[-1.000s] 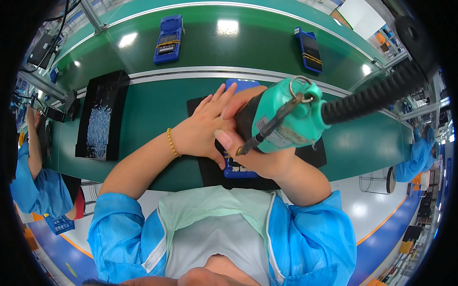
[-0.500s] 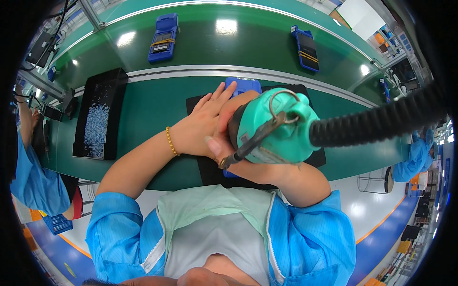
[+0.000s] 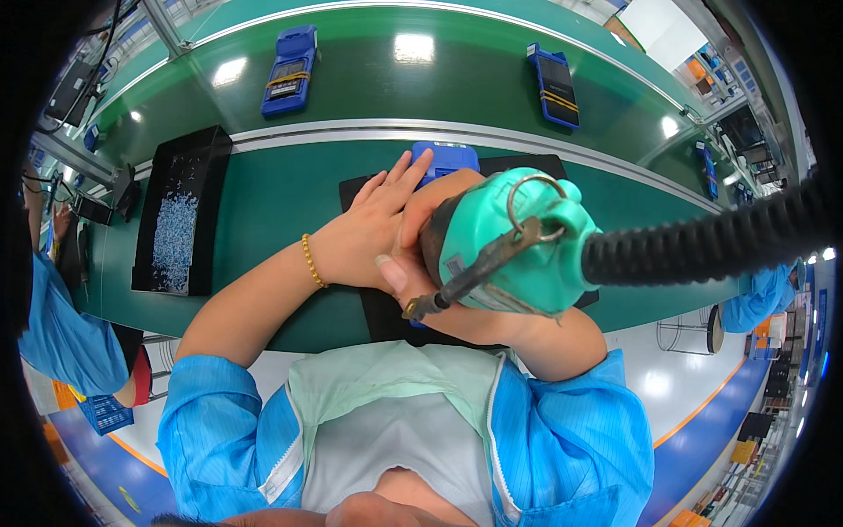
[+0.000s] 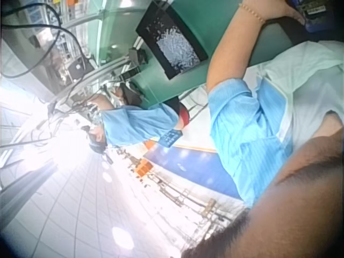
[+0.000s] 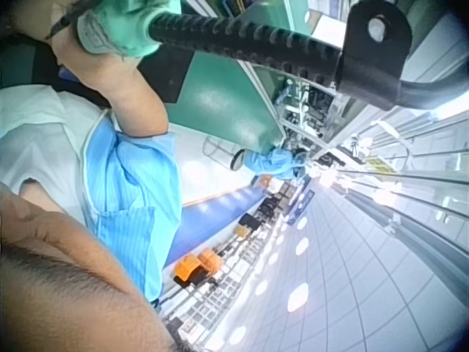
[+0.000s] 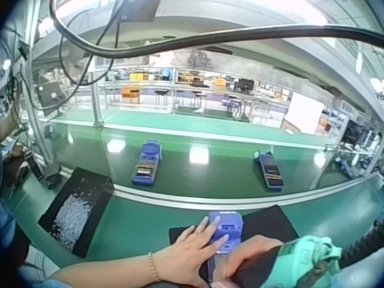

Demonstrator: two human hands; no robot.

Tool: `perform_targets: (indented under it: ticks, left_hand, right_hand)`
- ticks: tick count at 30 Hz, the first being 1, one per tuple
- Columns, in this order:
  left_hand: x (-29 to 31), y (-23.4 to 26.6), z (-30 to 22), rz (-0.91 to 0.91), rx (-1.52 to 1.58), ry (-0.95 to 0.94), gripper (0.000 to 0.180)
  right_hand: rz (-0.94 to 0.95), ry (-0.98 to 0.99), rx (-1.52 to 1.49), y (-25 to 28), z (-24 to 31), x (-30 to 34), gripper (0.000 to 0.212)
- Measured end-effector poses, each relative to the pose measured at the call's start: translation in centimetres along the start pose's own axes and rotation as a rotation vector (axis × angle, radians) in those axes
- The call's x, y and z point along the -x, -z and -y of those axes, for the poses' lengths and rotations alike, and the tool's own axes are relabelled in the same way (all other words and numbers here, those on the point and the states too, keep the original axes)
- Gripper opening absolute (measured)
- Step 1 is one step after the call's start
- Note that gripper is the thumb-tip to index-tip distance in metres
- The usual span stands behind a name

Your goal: Using an electric screwdriver to fasten screws onto electronic handheld devices on an assembly line.

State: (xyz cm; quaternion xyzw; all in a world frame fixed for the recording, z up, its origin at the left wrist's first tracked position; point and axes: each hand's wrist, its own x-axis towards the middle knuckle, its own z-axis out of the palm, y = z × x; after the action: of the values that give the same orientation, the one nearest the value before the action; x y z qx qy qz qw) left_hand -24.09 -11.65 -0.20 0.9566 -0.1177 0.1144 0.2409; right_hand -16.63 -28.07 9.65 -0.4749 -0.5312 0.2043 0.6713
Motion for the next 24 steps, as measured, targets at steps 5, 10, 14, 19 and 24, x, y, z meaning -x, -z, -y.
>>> perform_targets:
  ticks: [5, 10, 14, 19, 24]
  left_hand:
    - [-0.2, 0.8, -0.3, 0.037, 0.031, -0.004, 0.131]
    - [-0.3, 1.1, -0.6, 0.082, 0.063, 0.028, 0.139]
    - [-0.2, 1.4, -0.7, 0.112, 0.051, 0.053, 0.138]
    - [-0.4, 1.8, -0.9, 0.136, 0.061, 0.047, 0.131]
    - [-0.4, 1.8, -1.0, 0.119, 0.055, 0.045, 0.122]
  right_hand:
    - [-0.024, -0.086, -0.049, 0.5, 1.6, 0.3, 0.033]
    - [-0.193, 0.061, 0.059, 2.9, 2.3, 1.3, 0.038]
    - [-0.26, -0.025, -0.036, 4.6, 2.2, 3.1, 0.034]
    - [-0.288, -0.017, 0.016, 4.9, 1.7, 3.6, 0.033]
    - [-0.187, -0.003, -0.033, 5.2, 1.2, 3.3, 0.034]
